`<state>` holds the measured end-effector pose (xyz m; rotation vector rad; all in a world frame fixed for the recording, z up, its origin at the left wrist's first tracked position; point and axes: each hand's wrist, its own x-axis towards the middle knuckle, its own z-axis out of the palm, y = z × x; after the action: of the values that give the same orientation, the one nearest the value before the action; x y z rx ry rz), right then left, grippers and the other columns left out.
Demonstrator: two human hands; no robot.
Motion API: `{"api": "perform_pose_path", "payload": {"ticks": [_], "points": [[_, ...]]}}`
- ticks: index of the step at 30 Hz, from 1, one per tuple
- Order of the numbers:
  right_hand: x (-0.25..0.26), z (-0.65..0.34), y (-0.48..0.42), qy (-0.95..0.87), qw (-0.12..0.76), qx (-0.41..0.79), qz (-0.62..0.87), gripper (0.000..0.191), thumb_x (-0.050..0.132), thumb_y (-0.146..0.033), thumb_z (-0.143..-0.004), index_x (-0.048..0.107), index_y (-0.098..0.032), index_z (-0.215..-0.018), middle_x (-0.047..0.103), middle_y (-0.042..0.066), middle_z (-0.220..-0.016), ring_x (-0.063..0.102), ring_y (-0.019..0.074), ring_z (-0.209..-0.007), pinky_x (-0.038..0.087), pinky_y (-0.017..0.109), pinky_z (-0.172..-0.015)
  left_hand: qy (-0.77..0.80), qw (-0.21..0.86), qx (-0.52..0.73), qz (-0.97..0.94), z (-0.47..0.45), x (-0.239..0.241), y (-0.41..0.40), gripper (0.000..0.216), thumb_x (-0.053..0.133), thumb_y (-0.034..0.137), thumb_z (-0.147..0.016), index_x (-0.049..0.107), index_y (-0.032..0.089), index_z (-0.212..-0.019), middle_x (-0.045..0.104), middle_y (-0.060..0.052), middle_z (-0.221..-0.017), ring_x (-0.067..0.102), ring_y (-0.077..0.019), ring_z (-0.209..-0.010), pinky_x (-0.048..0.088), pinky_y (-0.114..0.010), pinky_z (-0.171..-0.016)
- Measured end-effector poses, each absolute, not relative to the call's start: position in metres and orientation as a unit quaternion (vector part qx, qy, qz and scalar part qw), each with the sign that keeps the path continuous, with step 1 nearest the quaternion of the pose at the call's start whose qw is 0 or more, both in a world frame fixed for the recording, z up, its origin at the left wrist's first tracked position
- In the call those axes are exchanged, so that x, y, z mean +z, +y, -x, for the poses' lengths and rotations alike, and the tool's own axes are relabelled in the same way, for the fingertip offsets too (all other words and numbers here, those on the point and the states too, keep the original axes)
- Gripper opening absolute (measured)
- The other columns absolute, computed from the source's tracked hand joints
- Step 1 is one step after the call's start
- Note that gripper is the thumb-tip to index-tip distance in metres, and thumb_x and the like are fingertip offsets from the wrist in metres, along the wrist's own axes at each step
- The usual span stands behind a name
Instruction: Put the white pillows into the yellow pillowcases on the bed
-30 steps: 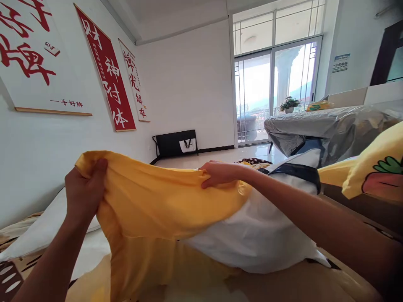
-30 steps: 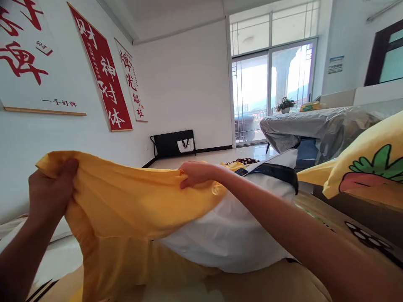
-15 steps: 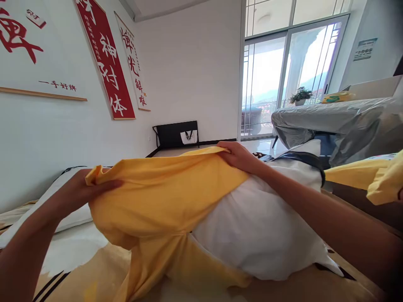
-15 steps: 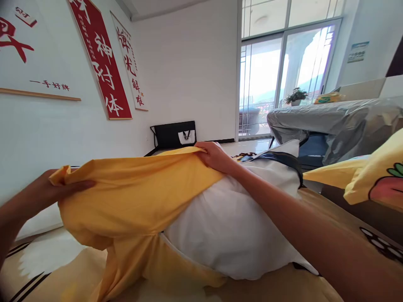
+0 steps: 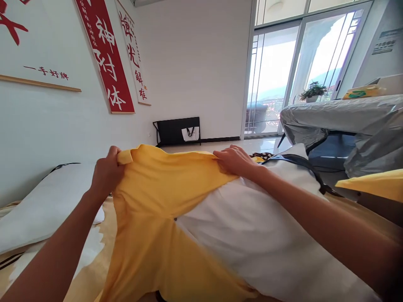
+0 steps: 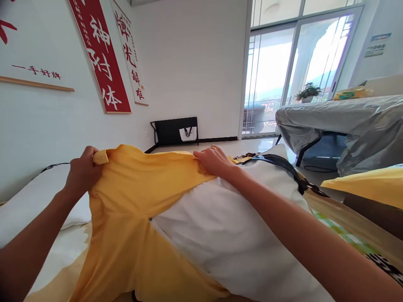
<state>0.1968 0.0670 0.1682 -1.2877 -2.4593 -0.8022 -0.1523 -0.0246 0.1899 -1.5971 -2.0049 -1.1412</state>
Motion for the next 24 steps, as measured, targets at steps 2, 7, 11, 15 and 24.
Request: {"api": "perform_pose_path", "payload": {"ticks": [2, 7, 11, 15, 24], "points": [[0.163, -0.196, 0.081, -0.83, 0.156, -0.286, 0.452, 0.022, 0.04, -0.014, -0.088, 0.061, -0.019, -0.083, 0.068, 0.005, -0.075, 0.056, 0.017, -0.068, 0.028, 0.029, -0.07, -0.703, 0.088, -0.466, 0.53, 0.158, 0.174, -0.005, 0.034, 0.056, 0.044, -0.082, 0.049, 0.02, -0.105, 0.054, 0.002, -0.068, 0.053, -0.0193, -0.068, 0.037, -0.027, -0.063], [0.143, -0.191, 0.106, -0.823, 0.168, -0.312, 0.443, 0.023, 0.041, -0.016, -0.088, 0.064, -0.017, -0.085, 0.068, 0.009, -0.078, 0.056, 0.0204, -0.078, 0.028, 0.032, -0.076, -0.609, -0.279, -0.555, 0.494, 0.163, 0.096, 0.004, 0.054, 0.05, 0.064, -0.08, 0.054, 0.021, -0.113, 0.069, -0.01, -0.101, 0.066, -0.0248, -0.092, 0.052, -0.033, -0.074], [0.134, -0.186, 0.116, -0.813, 0.183, -0.297, 0.465, 0.025, 0.041, -0.021, -0.089, 0.064, -0.016, -0.079, 0.067, 0.011, -0.076, 0.056, 0.0225, -0.08, 0.029, 0.034, -0.079, -0.551, -0.541, -0.44, 0.459, 0.16, 0.039, -0.023, 0.062, 0.06, 0.066, -0.073, 0.058, 0.022, -0.117, 0.069, -0.013, -0.112, 0.063, -0.0298, -0.108, 0.054, -0.037, -0.085], [0.136, -0.181, 0.12, -0.843, 0.227, -0.194, 0.448, 0.025, 0.046, -0.029, -0.086, 0.059, -0.017, -0.068, 0.064, 0.008, -0.077, 0.053, 0.0185, -0.075, 0.033, 0.029, -0.072, -0.562, -0.526, -0.464, 0.438, 0.136, 0.036, -0.036, 0.065, 0.074, 0.053, -0.067, 0.056, 0.023, -0.122, 0.065, -0.013, -0.123, 0.065, -0.032, -0.106, 0.057, -0.041, -0.082], [0.179, -0.217, 0.092, -0.835, 0.126, -0.194, 0.499, 0.048, 0.031, -0.056, -0.092, 0.059, -0.02, -0.075, 0.06, 0.004, -0.065, 0.049, 0.0162, -0.058, 0.025, 0.027, -0.056, -0.568, -0.4, -0.598, 0.4, 0.115, 0.095, -0.077, 0.057, 0.077, 0.042, -0.062, 0.06, 0.025, -0.114, 0.071, -0.011, -0.108, 0.07, -0.0324, -0.089, 0.062, -0.041, -0.066]]}}
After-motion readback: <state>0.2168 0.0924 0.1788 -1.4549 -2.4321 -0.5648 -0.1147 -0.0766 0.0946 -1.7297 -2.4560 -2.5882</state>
